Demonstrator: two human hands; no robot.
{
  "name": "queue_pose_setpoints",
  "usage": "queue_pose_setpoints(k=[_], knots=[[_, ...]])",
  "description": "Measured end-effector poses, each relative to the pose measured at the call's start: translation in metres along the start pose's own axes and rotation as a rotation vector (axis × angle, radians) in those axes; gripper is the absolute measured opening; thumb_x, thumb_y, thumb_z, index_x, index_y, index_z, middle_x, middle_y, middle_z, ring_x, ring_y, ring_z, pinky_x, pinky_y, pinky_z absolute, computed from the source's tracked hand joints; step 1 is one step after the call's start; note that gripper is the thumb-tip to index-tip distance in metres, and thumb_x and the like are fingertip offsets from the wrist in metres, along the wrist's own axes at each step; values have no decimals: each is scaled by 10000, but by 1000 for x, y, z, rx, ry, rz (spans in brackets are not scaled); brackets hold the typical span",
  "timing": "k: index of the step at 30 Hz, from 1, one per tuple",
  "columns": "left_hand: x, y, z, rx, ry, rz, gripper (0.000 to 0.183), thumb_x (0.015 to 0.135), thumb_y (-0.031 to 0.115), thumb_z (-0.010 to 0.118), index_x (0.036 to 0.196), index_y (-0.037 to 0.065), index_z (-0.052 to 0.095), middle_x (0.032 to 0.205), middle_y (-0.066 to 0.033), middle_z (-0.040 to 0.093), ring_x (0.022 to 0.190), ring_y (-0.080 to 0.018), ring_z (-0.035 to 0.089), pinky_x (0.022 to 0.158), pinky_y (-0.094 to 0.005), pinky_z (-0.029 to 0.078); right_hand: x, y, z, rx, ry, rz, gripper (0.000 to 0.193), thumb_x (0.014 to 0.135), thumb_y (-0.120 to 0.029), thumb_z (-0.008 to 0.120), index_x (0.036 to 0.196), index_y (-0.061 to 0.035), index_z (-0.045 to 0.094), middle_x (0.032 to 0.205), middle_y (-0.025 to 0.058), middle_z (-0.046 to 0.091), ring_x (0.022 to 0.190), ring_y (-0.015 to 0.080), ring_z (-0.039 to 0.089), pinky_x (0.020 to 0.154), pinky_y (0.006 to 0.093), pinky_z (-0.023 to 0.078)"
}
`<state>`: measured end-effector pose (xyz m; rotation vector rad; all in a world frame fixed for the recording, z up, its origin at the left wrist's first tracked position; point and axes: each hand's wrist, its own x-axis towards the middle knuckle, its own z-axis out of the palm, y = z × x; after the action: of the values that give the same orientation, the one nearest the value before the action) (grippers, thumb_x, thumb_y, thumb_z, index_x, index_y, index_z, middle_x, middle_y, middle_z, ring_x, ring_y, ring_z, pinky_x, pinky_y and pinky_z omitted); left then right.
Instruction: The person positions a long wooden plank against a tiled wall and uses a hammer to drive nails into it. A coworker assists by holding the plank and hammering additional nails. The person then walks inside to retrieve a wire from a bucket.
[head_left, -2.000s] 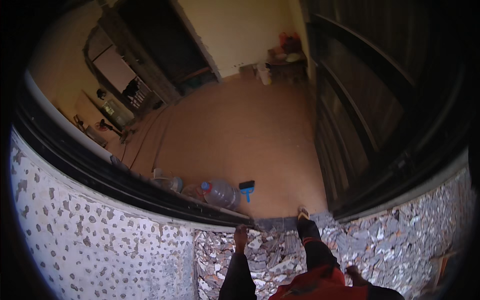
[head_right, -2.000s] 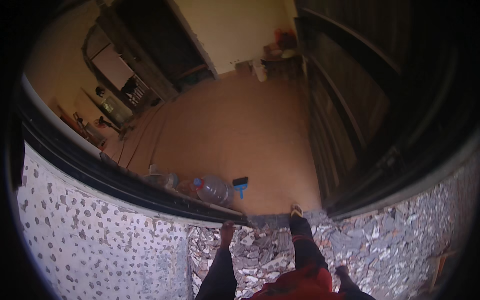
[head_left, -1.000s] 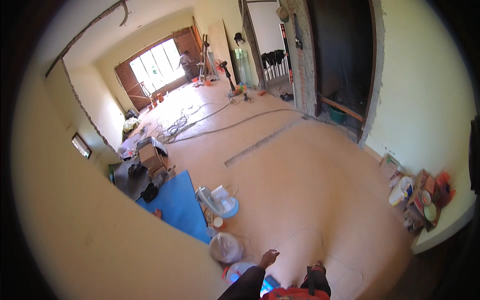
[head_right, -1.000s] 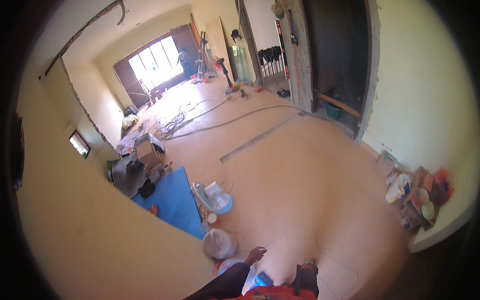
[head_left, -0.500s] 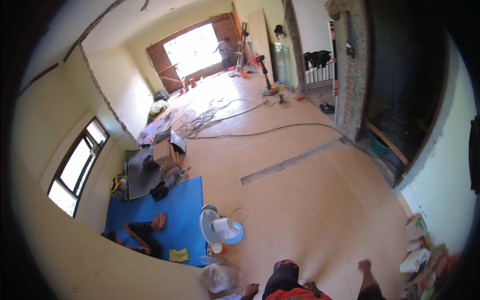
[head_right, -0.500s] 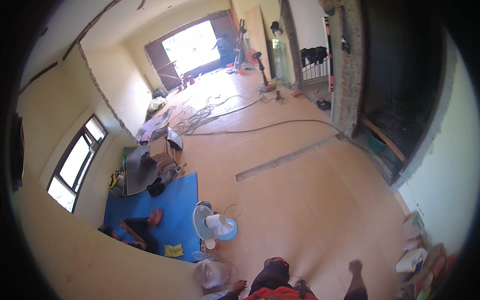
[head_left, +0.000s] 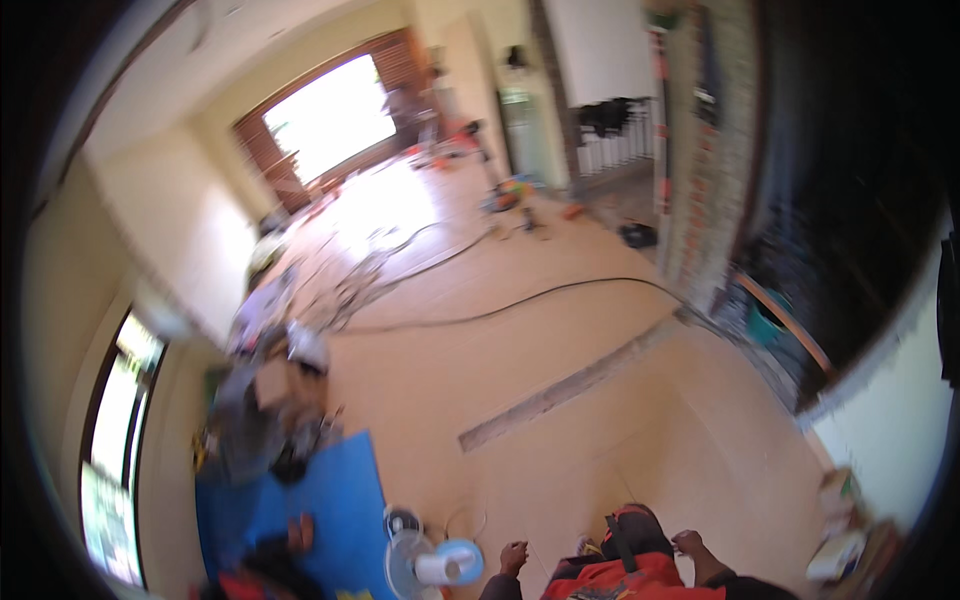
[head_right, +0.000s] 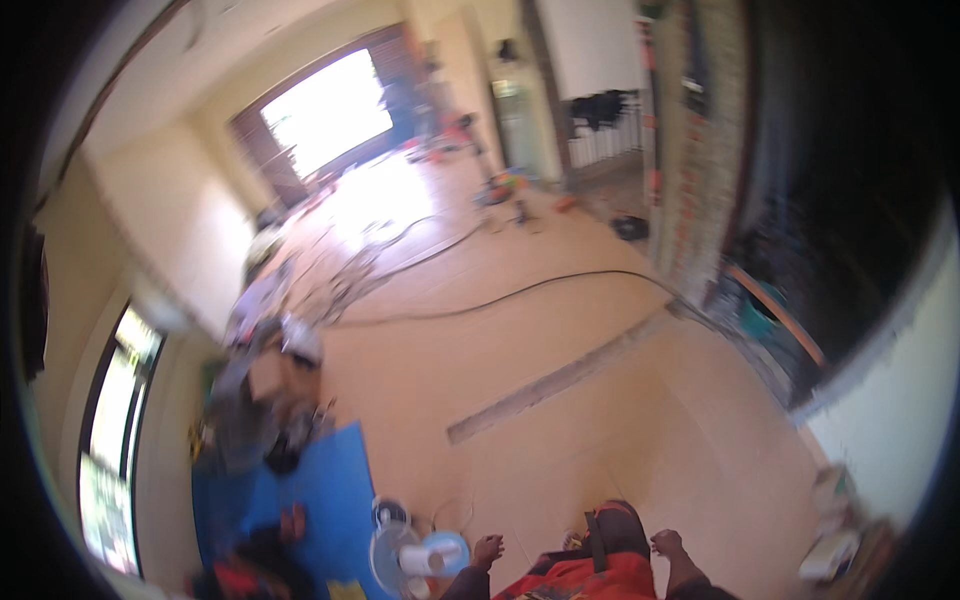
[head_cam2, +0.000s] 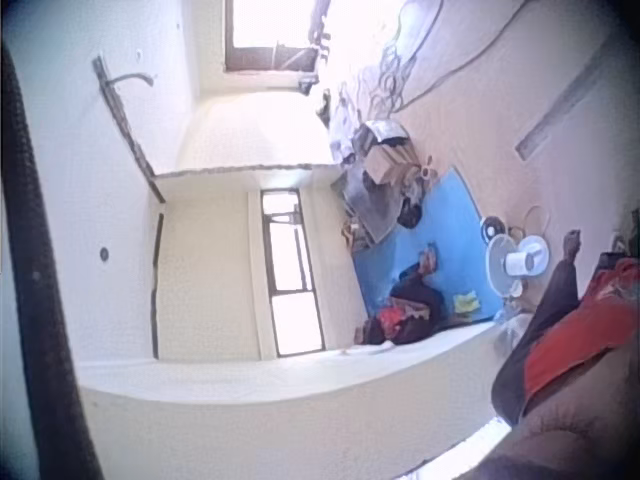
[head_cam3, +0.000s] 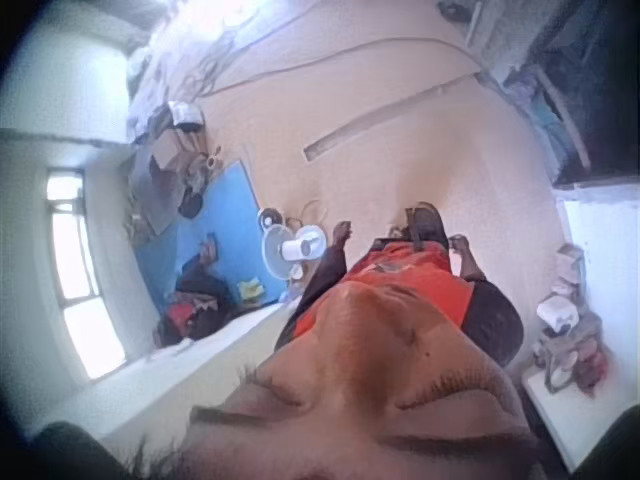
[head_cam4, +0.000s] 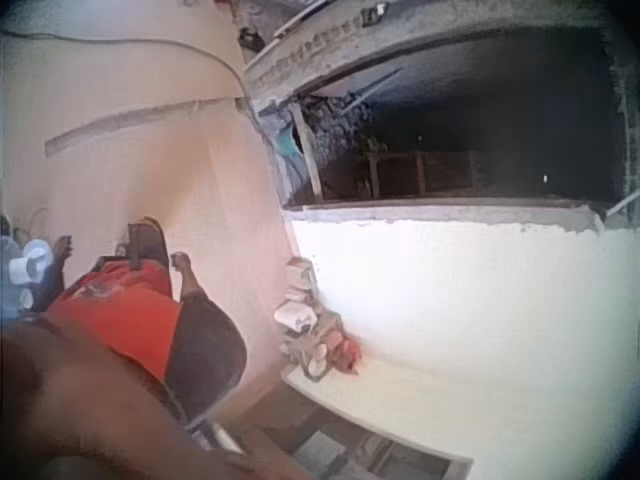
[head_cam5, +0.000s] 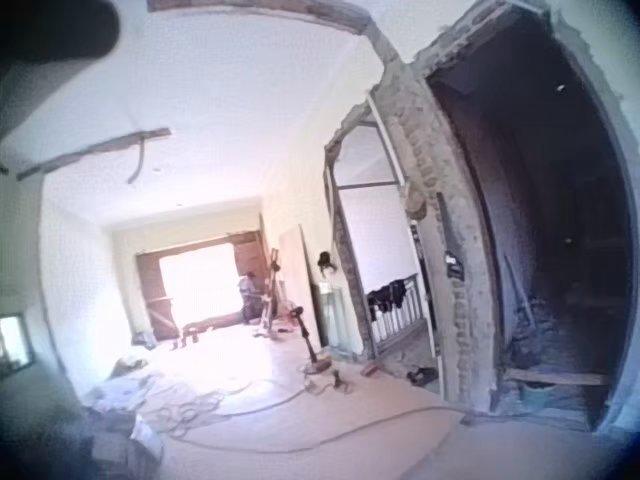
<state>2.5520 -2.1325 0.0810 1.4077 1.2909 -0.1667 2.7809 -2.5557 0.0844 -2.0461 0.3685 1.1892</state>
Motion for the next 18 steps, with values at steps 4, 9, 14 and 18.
queue_pose_setpoints(k=[4,9,14,18], knots=[[97,151,6,-286,-53,151,327,884,186,579,1157,16,524,924,-108,620,724,-178,618,559,-285,488,27,18,16,-1158,-173,-279,274,800,-252,577,993,-76,658,934,92,676,881,266,656,724,408,534],[196,204,-6,-274,-181,107,193,896,274,515,900,102,603,779,-89,606,624,-217,591,539,-348,489,117,-36,4,-1036,-146,-81,281,769,-264,574,958,-85,679,966,115,672,920,295,643,784,421,519],[237,217,27,-53,-223,-201,217,879,273,525,952,97,629,723,-71,621,591,-212,592,523,-378,487,238,-268,-38,-723,97,-12,242,786,-218,534,895,-82,702,947,122,678,930,320,640,794,445,514],[270,253,43,-126,-162,-265,226,878,270,532,977,89,625,739,-62,624,609,-196,595,533,-357,489,309,-532,-56,-1089,266,-432,307,868,-193,430,968,-11,656,1015,178,649,938,331,625,843,436,483]])
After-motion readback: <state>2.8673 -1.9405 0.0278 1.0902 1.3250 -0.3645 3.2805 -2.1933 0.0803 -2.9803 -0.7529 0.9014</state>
